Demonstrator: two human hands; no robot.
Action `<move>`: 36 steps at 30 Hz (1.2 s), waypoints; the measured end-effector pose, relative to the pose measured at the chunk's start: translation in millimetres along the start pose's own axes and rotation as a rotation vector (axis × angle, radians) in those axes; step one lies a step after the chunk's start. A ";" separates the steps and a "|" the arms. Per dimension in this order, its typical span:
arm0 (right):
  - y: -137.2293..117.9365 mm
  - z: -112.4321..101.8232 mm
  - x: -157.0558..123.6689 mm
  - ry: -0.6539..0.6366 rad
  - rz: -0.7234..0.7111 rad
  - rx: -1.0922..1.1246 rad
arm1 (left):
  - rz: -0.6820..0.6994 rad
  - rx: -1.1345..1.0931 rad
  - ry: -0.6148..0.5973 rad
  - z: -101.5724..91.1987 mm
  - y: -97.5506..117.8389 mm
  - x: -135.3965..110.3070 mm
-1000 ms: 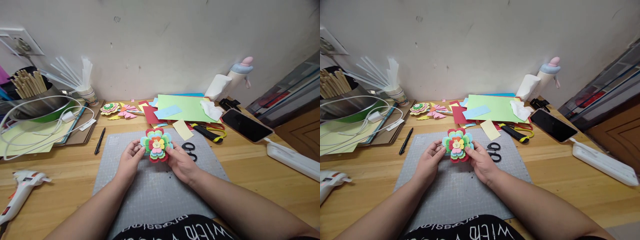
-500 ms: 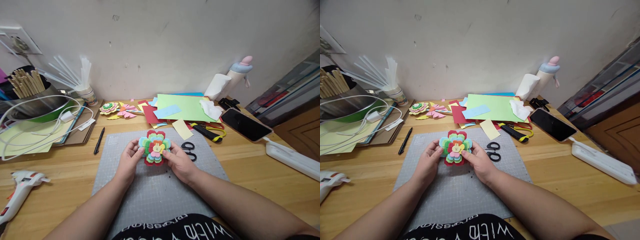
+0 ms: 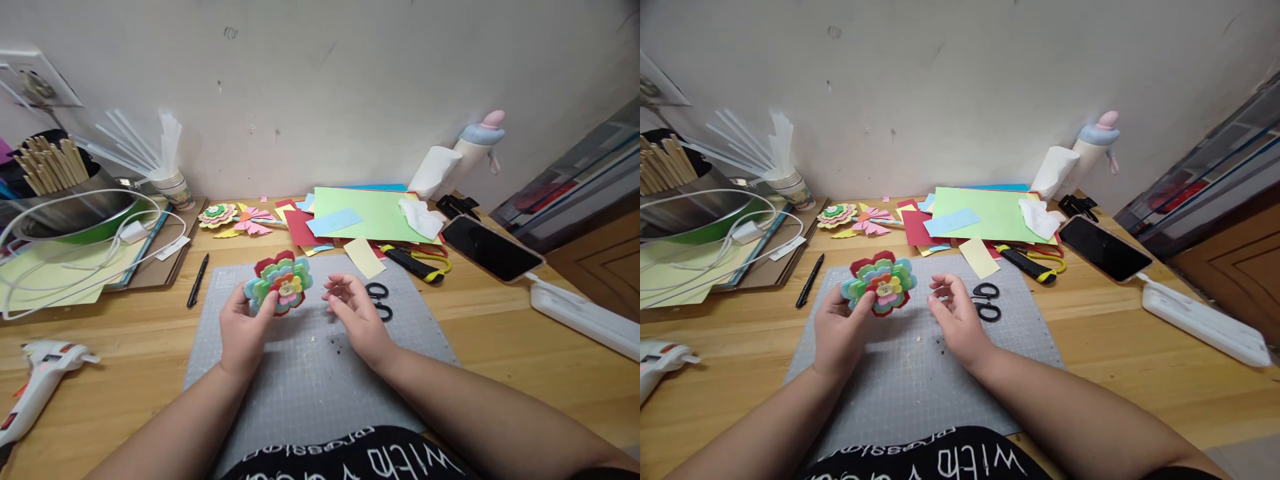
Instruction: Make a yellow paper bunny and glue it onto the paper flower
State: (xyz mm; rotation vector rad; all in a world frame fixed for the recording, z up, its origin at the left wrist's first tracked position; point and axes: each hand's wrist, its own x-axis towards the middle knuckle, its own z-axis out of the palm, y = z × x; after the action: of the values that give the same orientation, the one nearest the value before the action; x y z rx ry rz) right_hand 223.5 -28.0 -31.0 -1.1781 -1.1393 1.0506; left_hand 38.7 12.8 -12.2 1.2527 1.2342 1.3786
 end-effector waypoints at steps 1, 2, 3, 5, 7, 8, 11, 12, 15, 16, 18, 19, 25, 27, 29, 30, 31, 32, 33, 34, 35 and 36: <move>0.1 -0.1 0.0 -0.014 -0.012 -0.041 | 0.006 -0.008 0.033 0.8 -1.3 2.3; -0.1 -0.2 -0.1 -0.036 -0.023 -0.081 | 0.009 -0.018 0.064 1.5 -2.9 4.7; -0.5 -0.1 -0.4 -0.068 -0.033 -0.120 | 0.010 -0.027 0.087 2.0 -4.7 7.3; -2.5 0.6 -2.4 -0.143 -0.048 -0.180 | 0.012 -0.039 0.117 2.5 -8.4 12.4; -6.2 2.1 -6.8 -0.285 -0.060 -0.253 | 0.018 -0.038 0.130 2.3 -11.6 16.9; -8.6 3.3 -9.8 -0.402 -0.073 -0.302 | 0.021 -0.034 0.134 2.0 -12.9 18.9; -16.4 7.6 -18.7 -0.813 -0.156 -0.361 | 0.025 -0.014 0.140 0.7 -14.7 23.2; -18.6 8.7 -20.5 -0.886 -0.201 -0.333 | 0.026 -0.007 0.143 0.3 -14.6 24.1; -23.8 6.8 -18.5 -0.767 -0.319 -0.363 | 0.031 0.004 0.146 -0.4 -13.5 25.3; -25.2 3.3 -15.2 -0.669 -0.334 -0.481 | 0.033 0.005 0.145 -0.4 -13.2 25.4; -27.3 -8.8 -6.3 -0.485 -0.305 -0.843 | 0.034 0.008 0.139 -0.4 -13.4 25.6; -27.9 -17.1 -1.7 -0.423 -0.273 -0.949 | 0.034 0.010 0.137 -0.5 -13.8 25.8; -18.8 -75.2 2.2 -0.239 -0.151 -1.199 | 0.032 0.022 0.131 -1.0 -15.9 27.1; -12.1 -88.4 -5.0 -0.225 -0.140 -1.216 | 0.029 0.025 0.130 -1.0 -15.7 27.0; -5.6 -97.6 -11.7 -0.193 -0.136 -1.223 | 0.025 0.026 0.132 -0.9 -15.7 26.7; -2.8 -101.0 -14.1 -0.180 -0.136 -1.223 | 0.023 0.025 0.134 -1.0 -16.0 26.7; -0.6 -103.8 -15.6 -0.168 -0.139 -1.221 | 0.021 0.023 0.137 -1.0 -16.4 26.8; 0.9 -106.0 -16.2 -0.160 -0.143 -1.218 | 0.020 0.021 0.138 -0.9 -16.9 27.0; 1.7 -107.4 -16.1 -0.153 -0.147 -1.215 | 0.020 0.019 0.136 -0.9 -17.4 27.2; 1.9 -107.8 -15.3 -0.141 -0.150 -1.214 | 0.021 0.016 0.134 -0.7 -17.7 27.5; 1.4 -106.8 -14.0 -0.125 -0.154 -1.215 | 0.023 0.013 0.130 -0.5 -17.9 27.7; 0.5 -104.1 -12.2 -0.108 -0.159 -1.216 | 0.024 0.009 0.127 -0.1 -17.8 27.9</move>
State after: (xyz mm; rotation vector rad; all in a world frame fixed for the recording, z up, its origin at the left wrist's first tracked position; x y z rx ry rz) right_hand 325.0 -53.6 -36.0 -1.8926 -2.0188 0.2021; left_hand 35.3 42.5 -26.3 1.2049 1.3162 1.4910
